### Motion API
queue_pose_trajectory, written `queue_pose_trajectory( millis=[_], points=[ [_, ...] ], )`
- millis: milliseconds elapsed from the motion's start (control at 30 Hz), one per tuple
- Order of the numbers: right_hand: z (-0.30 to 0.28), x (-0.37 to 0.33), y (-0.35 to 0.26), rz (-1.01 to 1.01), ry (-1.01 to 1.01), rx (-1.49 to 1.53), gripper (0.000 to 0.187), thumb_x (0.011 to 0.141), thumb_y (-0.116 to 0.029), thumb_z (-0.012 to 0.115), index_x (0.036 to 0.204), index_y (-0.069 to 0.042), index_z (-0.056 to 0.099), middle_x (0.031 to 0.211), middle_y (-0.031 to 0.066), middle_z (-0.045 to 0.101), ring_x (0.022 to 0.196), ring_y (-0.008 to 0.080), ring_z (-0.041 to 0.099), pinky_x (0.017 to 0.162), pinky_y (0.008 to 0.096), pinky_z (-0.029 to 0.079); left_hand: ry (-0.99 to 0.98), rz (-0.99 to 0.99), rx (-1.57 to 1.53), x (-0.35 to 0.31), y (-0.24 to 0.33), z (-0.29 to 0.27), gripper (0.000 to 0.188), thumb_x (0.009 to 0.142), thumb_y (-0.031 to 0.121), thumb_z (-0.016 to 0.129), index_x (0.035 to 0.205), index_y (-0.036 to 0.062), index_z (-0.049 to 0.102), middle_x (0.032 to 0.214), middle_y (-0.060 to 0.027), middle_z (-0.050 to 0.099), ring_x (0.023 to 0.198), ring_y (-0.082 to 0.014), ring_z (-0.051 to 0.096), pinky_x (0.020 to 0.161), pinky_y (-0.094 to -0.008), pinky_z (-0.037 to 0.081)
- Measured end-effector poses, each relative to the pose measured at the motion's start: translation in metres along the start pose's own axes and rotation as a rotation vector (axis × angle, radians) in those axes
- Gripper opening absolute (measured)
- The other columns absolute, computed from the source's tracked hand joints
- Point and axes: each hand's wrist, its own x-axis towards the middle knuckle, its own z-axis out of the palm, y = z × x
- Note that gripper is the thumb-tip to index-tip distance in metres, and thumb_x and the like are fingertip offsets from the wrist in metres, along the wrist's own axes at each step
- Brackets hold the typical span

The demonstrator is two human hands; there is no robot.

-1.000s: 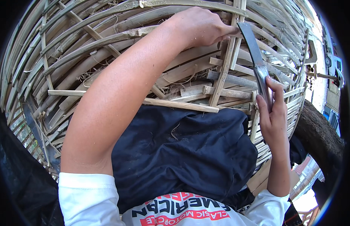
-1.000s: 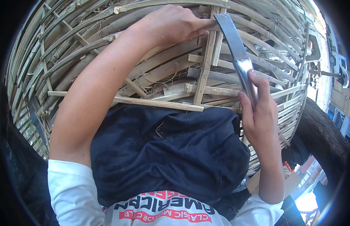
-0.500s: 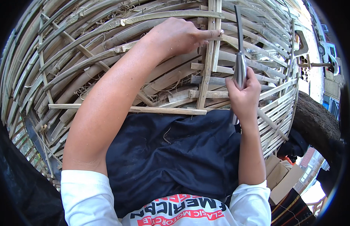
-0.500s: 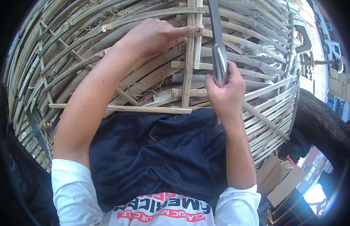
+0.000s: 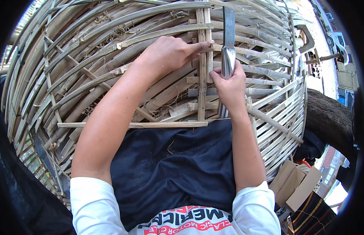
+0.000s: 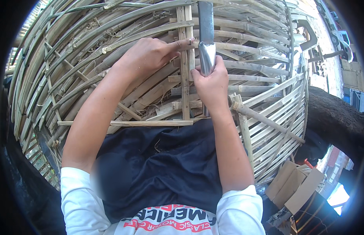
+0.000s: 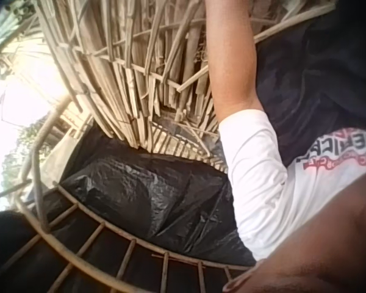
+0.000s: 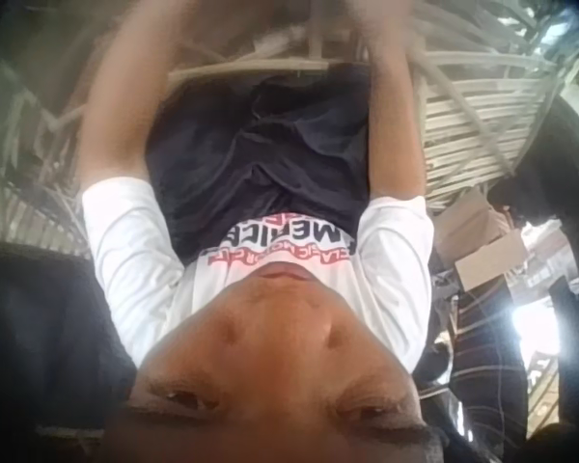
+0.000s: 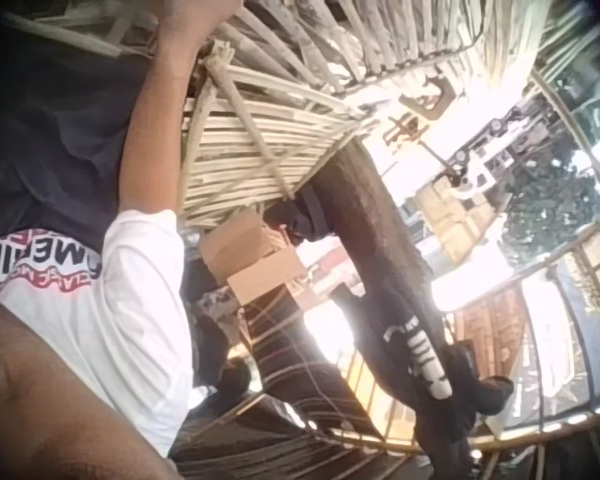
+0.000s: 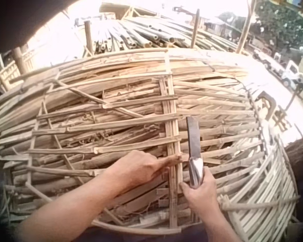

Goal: The person constructs a bamboo structure by weaving thin bamboo strips through thicker bamboo poles and using a large knife to trim and tuck the ends of the strips into the lattice.

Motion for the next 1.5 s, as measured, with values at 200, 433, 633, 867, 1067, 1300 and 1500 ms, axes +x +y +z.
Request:
queue_pose_trajectory(
  millis=[200, 433, 633, 867, 1067, 1300, 1500],
  points=[
    [-0.001, 0.000, 0.001, 0.056, -0.032, 0.114, 0.038, 0.073, -0.007, 0.078, 0.101, 0.002, 0.055, 0.082, 0.0084, 0.067, 0.072, 0.0137, 0.064, 0.068, 0.0291, 0.053, -0.004, -0.036, -0.013, 0.000, 0.003, -0.007, 0.039, 0.096, 0.036, 0.058, 0.135, 0.0332, 0.058, 0.067, -0.0167, 0.064, 0.063, -0.0371, 0.065, 0.057, -0.0485, 0.052],
    [-0.001, 0.001, -0.009, 0.076, -0.068, 0.192, 0.041, 0.073, -0.007, 0.080, 0.103, 0.002, 0.055, 0.085, 0.0043, 0.061, 0.074, 0.0098, 0.058, 0.068, 0.0271, 0.051, 0.038, 0.010, -0.028, 0.003, -0.003, -0.011, 0.057, 0.093, 0.025, 0.063, 0.146, 0.0353, 0.045, 0.071, -0.0142, 0.064, 0.065, -0.0364, 0.063, 0.058, -0.0469, 0.050],
    [0.004, -0.006, -0.010, 0.035, -0.028, 0.172, 0.039, 0.074, -0.008, 0.081, 0.102, 0.000, 0.056, 0.082, 0.0034, 0.061, 0.071, 0.0088, 0.057, 0.066, 0.0271, 0.049, -0.050, -0.015, -0.002, -0.002, -0.004, -0.013, 0.059, 0.094, 0.025, 0.064, 0.147, 0.0385, 0.043, 0.073, -0.0134, 0.065, 0.066, -0.0359, 0.064, 0.059, -0.0468, 0.051],
    [0.013, -0.010, -0.007, -0.104, 0.083, 0.015, 0.042, 0.073, -0.008, 0.081, 0.105, 0.003, 0.056, 0.082, 0.0130, 0.065, 0.073, 0.0191, 0.065, 0.070, 0.0334, 0.052, -0.058, -0.036, -0.005, -0.004, -0.001, -0.015, 0.060, 0.093, 0.023, 0.064, 0.147, 0.0376, 0.043, 0.075, -0.0139, 0.066, 0.068, -0.0355, 0.065, 0.061, -0.0467, 0.051],
    [0.020, -0.008, -0.011, -0.090, 0.072, 0.085, 0.043, 0.073, -0.007, 0.080, 0.107, 0.003, 0.056, 0.083, 0.0157, 0.066, 0.072, 0.0245, 0.067, 0.070, 0.0356, 0.052, -0.049, -0.036, -0.022, -0.008, -0.008, -0.023, 0.056, 0.092, 0.019, 0.064, 0.144, 0.0315, 0.048, 0.075, -0.0151, 0.066, 0.069, -0.0360, 0.064, 0.062, -0.0462, 0.051],
    [0.025, -0.016, -0.024, -0.103, 0.079, -0.006, 0.040, 0.075, -0.010, 0.076, 0.107, 0.001, 0.054, 0.081, 0.0193, 0.067, 0.074, 0.0354, 0.069, 0.070, 0.0406, 0.053, -0.010, -0.008, -0.112, -0.017, -0.012, -0.023, 0.055, 0.090, 0.015, 0.065, 0.141, 0.0295, 0.053, 0.075, -0.0147, 0.066, 0.070, -0.0349, 0.065, 0.062, -0.0454, 0.051],
    [0.025, -0.010, -0.020, -0.045, 0.059, -0.018, 0.043, 0.074, -0.012, 0.076, 0.107, 0.001, 0.053, 0.083, 0.0187, 0.067, 0.073, 0.0310, 0.069, 0.071, 0.0389, 0.053, -0.039, -0.015, -0.011, -0.013, -0.011, -0.022, 0.064, 0.089, 0.017, 0.066, 0.146, 0.0378, 0.045, 0.075, -0.0122, 0.068, 0.066, -0.0333, 0.065, 0.060, -0.0455, 0.052]
  ],
)
